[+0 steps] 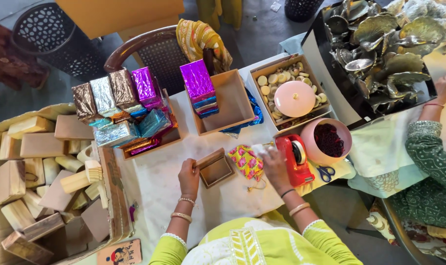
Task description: Wrapping small rectangular objects in decorative foil and placing them into containers.
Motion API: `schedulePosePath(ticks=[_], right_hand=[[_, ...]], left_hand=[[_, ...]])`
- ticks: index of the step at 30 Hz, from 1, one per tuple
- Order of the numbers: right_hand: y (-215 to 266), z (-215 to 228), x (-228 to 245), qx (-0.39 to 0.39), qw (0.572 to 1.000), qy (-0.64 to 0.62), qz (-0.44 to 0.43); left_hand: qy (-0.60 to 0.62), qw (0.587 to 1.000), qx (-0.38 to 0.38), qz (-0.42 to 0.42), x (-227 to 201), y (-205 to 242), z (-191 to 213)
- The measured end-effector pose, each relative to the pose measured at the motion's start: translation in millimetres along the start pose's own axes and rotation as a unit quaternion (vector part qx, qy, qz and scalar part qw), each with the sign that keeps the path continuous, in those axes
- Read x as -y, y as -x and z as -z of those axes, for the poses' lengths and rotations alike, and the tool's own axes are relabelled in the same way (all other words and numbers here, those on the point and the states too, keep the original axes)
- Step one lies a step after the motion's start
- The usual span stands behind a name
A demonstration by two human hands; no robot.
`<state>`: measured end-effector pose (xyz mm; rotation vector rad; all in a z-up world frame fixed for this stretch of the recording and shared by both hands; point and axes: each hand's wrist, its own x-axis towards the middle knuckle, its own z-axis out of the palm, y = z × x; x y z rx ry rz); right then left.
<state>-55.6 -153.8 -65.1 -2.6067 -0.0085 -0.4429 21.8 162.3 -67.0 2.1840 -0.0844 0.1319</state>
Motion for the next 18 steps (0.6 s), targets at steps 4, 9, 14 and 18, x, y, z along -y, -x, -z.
schedulePosePath(ticks=[4,9,14,18], right_hand=[[-25.5,41.5,9.4,-0.049,0.988,0.143,0.014],[-17.9,62.2,-25.0,-0.106,0.990,0.055,-0.079],[-5.7,104.5,-121.3,-0.174,0.965,-0.012,-0.196],[19.3,84.0,-250.3,0.049,0.947,0.041,-0.316]], left_hand=[[-0.022,1.000,0.010,0.001,2.5,-2.8,-1.5],[-0.058,0.997,0.000,-0.044,-19.9,1.5,6.8],[-0.096,0.973,0.007,-0.209,-43.5,13.0,-5.1],[-0.072,0.940,0.259,-0.209,-50.7,29.0,-49.4]])
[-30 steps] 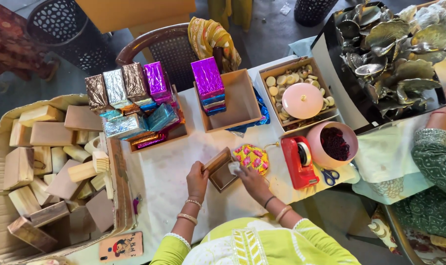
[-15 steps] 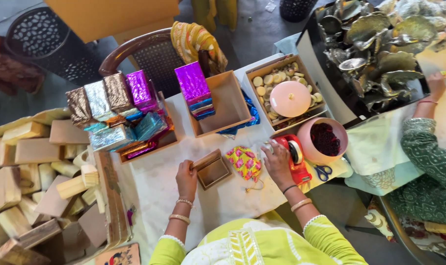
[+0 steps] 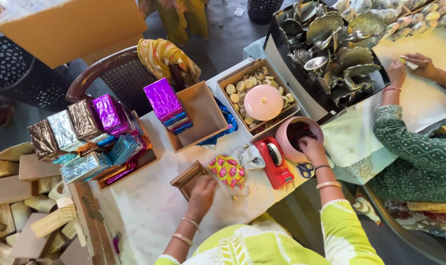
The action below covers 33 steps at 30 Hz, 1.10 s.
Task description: Wrapping small rectangular objects in decorative foil and placing them into containers.
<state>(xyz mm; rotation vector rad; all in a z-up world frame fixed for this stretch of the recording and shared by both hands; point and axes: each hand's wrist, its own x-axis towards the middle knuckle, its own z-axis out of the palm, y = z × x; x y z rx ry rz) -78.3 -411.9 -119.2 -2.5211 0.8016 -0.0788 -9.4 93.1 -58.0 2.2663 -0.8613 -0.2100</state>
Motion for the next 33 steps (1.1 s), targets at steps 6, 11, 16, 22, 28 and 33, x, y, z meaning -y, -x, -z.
schedulePosePath(ticks=[6,11,16,22,28,33], right_hand=[[-58.6,-57.5,-48.5,0.168,0.983,0.061,0.041],[-55.5,-60.4,-44.0,0.163,0.983,0.083,0.015],[-47.6,-48.5,-20.9,0.156,0.976,0.145,-0.035],[-67.4,-73.4,-50.1,0.250,0.956,0.151,-0.025],[-61.0,-52.9,-53.3,0.206,0.972,-0.070,0.086],[-46.0,-8.4,-45.4,0.113,0.940,-0.322,-0.002]], left_hand=[[-0.121,0.962,0.150,-0.194,-27.6,-50.0,-50.7],[-0.189,0.946,0.195,-0.176,-12.5,-64.7,-81.0],[-0.188,0.956,0.178,-0.136,-1.4,-68.3,-95.8],[-0.080,0.991,0.093,-0.051,-24.7,-85.0,-69.1],[-0.038,0.998,0.007,-0.044,-46.3,-92.3,-29.5],[0.066,0.996,-0.051,0.015,-57.4,-95.6,-4.1]])
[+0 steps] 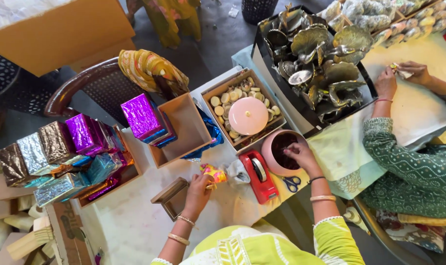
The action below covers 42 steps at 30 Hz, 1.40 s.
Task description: Wrapping small rectangular objects in decorative foil and placing them into containers.
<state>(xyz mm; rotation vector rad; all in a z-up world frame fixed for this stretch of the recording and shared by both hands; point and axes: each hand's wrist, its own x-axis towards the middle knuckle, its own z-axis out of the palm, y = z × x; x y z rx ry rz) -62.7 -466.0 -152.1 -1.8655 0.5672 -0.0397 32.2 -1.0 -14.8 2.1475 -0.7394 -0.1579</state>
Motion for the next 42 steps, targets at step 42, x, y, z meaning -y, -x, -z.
schedulePosePath(ticks=[42], right_hand=[[78.6,40.7,243.2,-0.139,0.974,-0.026,0.179]], left_hand=[[0.122,0.914,0.181,0.341,11.5,22.4,-19.1]])
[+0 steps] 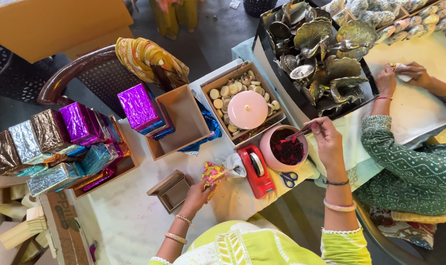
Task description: Wrapping small rectangular objects in decorative foil and placing them into containers.
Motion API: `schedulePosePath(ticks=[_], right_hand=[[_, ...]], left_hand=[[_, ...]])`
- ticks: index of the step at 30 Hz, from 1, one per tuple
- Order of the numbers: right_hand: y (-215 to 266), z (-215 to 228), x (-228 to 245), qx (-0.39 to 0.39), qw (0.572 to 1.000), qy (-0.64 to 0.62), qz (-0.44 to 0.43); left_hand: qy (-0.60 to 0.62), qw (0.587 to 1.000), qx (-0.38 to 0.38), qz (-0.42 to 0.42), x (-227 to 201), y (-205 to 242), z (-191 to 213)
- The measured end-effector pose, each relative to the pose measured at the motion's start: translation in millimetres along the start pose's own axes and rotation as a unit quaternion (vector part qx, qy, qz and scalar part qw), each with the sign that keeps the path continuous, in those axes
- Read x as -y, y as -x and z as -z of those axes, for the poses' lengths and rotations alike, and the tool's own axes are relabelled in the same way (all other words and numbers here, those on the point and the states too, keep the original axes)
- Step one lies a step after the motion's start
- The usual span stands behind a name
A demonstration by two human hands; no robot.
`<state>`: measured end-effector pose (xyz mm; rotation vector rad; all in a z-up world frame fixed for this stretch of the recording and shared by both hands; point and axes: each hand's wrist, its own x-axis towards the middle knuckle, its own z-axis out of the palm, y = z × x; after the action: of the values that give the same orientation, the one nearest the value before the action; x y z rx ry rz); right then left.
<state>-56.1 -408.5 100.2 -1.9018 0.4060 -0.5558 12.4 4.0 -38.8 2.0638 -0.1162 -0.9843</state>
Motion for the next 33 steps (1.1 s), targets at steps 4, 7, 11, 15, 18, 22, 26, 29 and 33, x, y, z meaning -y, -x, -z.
schedulePosePath(ticks=[4,7,11,15,18,22,26,29,33], right_hand=[[1.4,-16.7,19.2,0.029,0.967,-0.252,0.000],[9.3,-29.3,0.3,0.049,0.936,-0.348,-0.019],[31.2,-72.3,-49.2,0.057,0.924,-0.342,-0.159],[74.1,-138.4,-95.9,0.220,0.912,-0.154,-0.311],[109.9,-191.3,-82.8,0.277,0.875,-0.135,-0.374],[140.3,-234.5,-123.4,0.256,0.916,-0.133,-0.278],[144.9,-247.9,-118.3,0.253,0.871,-0.211,-0.363],[149.9,-253.3,-139.9,0.269,0.872,-0.235,-0.336],[153.2,-256.2,-194.8,0.263,0.912,-0.231,-0.213]], left_hand=[[0.154,0.988,0.003,-0.033,59.7,-42.0,-26.3],[0.196,0.979,0.017,-0.058,63.5,-47.6,-33.4],[0.227,0.972,0.026,-0.058,66.5,-51.3,-42.3],[0.234,0.969,-0.001,-0.078,69.7,-61.2,-53.2],[0.226,0.966,-0.029,-0.122,61.9,-57.4,-54.8],[0.128,0.964,-0.058,-0.227,51.5,-48.1,-51.7],[0.176,0.973,-0.034,-0.148,44.1,-42.4,-52.0],[0.115,0.980,-0.086,-0.140,35.0,-37.2,-48.5],[0.141,0.974,-0.140,-0.110,39.8,-39.6,-44.7]])
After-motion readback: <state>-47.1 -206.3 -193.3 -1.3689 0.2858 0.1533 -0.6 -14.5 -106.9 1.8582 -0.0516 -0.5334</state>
